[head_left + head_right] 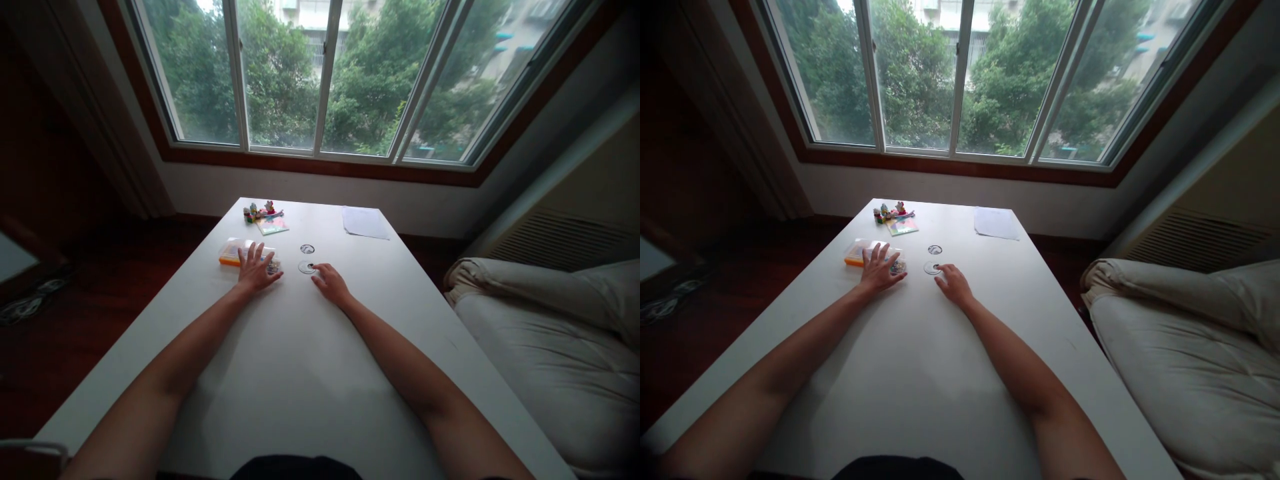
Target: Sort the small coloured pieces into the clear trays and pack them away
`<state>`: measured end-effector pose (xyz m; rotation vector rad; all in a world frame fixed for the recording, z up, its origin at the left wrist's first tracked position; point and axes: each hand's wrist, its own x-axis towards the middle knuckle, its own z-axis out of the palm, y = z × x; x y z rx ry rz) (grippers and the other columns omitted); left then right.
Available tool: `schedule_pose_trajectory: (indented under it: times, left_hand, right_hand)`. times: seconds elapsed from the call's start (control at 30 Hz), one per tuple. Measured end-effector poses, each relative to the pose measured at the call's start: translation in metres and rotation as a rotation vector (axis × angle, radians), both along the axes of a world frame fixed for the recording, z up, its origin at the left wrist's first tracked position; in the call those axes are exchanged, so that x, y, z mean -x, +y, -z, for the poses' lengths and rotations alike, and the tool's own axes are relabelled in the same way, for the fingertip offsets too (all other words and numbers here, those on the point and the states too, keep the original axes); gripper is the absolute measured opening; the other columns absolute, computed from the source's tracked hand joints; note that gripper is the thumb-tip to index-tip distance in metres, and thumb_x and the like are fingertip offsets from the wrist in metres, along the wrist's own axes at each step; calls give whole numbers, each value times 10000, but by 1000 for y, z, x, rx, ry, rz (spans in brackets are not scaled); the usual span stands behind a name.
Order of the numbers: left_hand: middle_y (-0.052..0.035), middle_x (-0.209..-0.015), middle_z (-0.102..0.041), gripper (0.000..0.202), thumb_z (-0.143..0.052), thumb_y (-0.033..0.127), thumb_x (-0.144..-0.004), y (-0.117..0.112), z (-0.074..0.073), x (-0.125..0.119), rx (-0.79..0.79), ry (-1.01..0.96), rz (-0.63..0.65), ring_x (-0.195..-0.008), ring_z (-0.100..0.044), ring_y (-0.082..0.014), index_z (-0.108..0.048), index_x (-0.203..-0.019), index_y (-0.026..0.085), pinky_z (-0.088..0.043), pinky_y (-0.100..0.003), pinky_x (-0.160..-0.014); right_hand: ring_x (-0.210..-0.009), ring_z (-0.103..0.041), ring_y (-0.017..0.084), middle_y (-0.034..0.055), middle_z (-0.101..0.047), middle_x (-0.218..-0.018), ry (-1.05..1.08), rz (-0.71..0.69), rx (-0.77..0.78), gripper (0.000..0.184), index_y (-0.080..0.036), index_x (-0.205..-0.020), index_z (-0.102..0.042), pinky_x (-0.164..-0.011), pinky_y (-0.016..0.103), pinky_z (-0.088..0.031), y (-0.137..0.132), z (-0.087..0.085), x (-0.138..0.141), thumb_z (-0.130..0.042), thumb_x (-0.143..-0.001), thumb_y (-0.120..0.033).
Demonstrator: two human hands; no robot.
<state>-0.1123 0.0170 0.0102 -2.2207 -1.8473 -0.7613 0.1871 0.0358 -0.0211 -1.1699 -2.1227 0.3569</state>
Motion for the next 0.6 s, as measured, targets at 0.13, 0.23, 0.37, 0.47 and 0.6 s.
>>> schedule_pose_trajectory:
  times: [0.13, 0.23, 0.37, 0.47, 0.6]
  left_hand:
    - [-150, -1611, -352, 756, -669, 708, -757, 9, -4, -6, 71, -7, -15, -1525, -71, -478, -615, -1370, 270, 99, -739, -1157]
    - [-142, -1613, -355, 803, -598, 759, -782, 11, -8, -8, 177, 77, -74, -1533, -17, -463, -562, -1422, 275, 103, -742, -1147]
    - [-130, -1598, -384, 849, -499, 810, -812, 6, -12, -9, 249, 179, -131, -1531, 3, -455, -492, -1479, 286, 95, -744, -1144]
    - [-135, -1583, -403, 832, -504, 789, -824, 3, -11, -9, 244, 189, -132, -1526, -7, -457, -481, -1488, 288, 74, -749, -1143]
    - [-128, -1585, -401, 773, -515, 738, -849, 1, -8, -7, 209, 179, -121, -1523, -40, -447, -485, -1485, 300, 60, -746, -1145]
  right_hand:
    - [-1147, -602, 222, 91, -621, -1257, -7, -7, 7, 356, -231, -1282, -637, -1032, 385, -470, 0, 1, -1, -596, -938, -313]
    - [-1125, -607, 219, 87, -629, -1245, -2, -8, 16, 336, -238, -1266, -647, -1016, 379, -475, 1, 2, -3, -592, -944, -317]
    - [-1134, -599, 226, 85, -639, -1234, -20, -20, 8, 309, -247, -1239, -661, -1025, 385, -464, 1, 3, -3, -596, -947, -325]
    - [-1144, -595, 229, 85, -636, -1244, -27, -18, 16, 303, -249, -1234, -663, -1033, 386, -459, 1, 4, -3, -592, -950, -330]
    - [-1147, -596, 230, 83, -634, -1252, -42, -12, 42, 298, -246, -1224, -666, -1038, 384, -457, 1, 5, -4, -584, -954, -342]
